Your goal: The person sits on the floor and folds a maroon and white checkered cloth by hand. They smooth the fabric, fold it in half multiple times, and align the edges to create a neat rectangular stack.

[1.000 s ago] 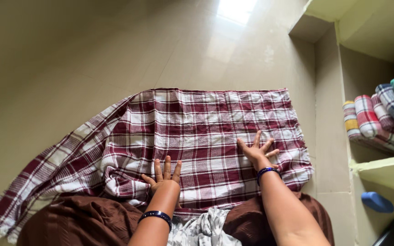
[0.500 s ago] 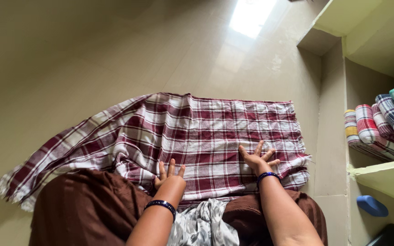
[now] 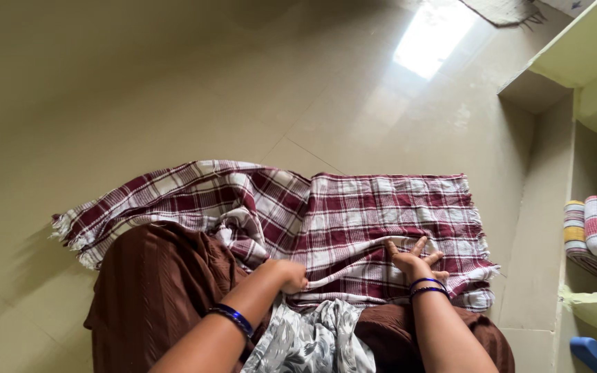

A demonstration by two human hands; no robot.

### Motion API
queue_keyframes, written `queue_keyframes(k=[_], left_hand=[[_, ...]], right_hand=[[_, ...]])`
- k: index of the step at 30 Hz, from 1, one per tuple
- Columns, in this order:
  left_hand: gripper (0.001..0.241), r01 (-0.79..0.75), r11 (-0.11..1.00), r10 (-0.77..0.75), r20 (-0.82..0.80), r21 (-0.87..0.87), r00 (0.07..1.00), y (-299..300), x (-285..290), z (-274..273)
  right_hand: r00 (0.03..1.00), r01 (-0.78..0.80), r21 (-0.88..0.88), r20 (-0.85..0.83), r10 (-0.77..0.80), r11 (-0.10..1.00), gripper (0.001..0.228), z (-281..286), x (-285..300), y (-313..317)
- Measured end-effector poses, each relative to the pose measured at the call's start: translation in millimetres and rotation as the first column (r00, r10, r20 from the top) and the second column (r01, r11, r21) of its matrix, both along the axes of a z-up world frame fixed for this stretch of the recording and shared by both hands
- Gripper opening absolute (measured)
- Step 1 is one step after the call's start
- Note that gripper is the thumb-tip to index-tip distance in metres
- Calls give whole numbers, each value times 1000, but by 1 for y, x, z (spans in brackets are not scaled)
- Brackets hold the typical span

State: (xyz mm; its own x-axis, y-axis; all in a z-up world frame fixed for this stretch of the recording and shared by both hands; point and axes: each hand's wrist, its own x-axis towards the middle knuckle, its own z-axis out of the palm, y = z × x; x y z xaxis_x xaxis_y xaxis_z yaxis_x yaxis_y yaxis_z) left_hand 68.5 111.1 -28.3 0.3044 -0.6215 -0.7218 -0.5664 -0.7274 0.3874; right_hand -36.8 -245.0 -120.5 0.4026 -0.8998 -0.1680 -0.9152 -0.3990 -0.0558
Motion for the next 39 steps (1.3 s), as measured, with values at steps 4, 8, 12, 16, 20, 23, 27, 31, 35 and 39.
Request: queue_keyframes(k=[4, 8, 12, 16, 20, 23, 27, 31, 35, 39], left_hand=[[21, -142, 986, 162, 293, -87, 942, -19, 7, -8], [27, 31, 858, 248, 467, -512, 849, -42, 22, -5], [82, 43, 875, 225, 485, -482, 845, -49, 44, -2], [153, -274, 907, 381, 341, -321, 860, -38, 70, -4], [163, -250, 957, 282, 267, -151, 921, -40, 81, 6], [165, -234, 972, 232, 244, -23, 942, -46, 81, 12], [166, -241, 970, 224, 247, 40, 943, -53, 82, 12], [163, -198, 966, 136, 322, 168, 937, -61, 84, 4], [170, -255, 953, 200, 295, 161, 934, -64, 84, 8], [175, -233, 938, 164, 263, 257, 951, -70, 83, 26]], right_hand=[[987, -28, 75, -158, 40, 997, 124, 7, 2, -6], [975, 163, 200, -185, -126, 966, 132, 25, 17, 4], [953, 152, 288, -295, -63, 945, 135, 53, 17, 6], [975, 183, 395, -188, -116, 900, 139, 76, 13, -1], [634, 347, 617, 401, -661, 707, 102, 101, 25, 2], [675, 29, 571, 594, -437, 820, 93, 106, 49, 40], [570, -684, -77, 565, 597, 726, 61, 95, 89, 126], [303, -920, -175, 254, 919, 352, 68, 84, 102, 174], [373, -888, -243, 113, 921, 390, 75, 79, 99, 161], [547, -809, -187, 109, 830, 558, 79, 73, 100, 128]])
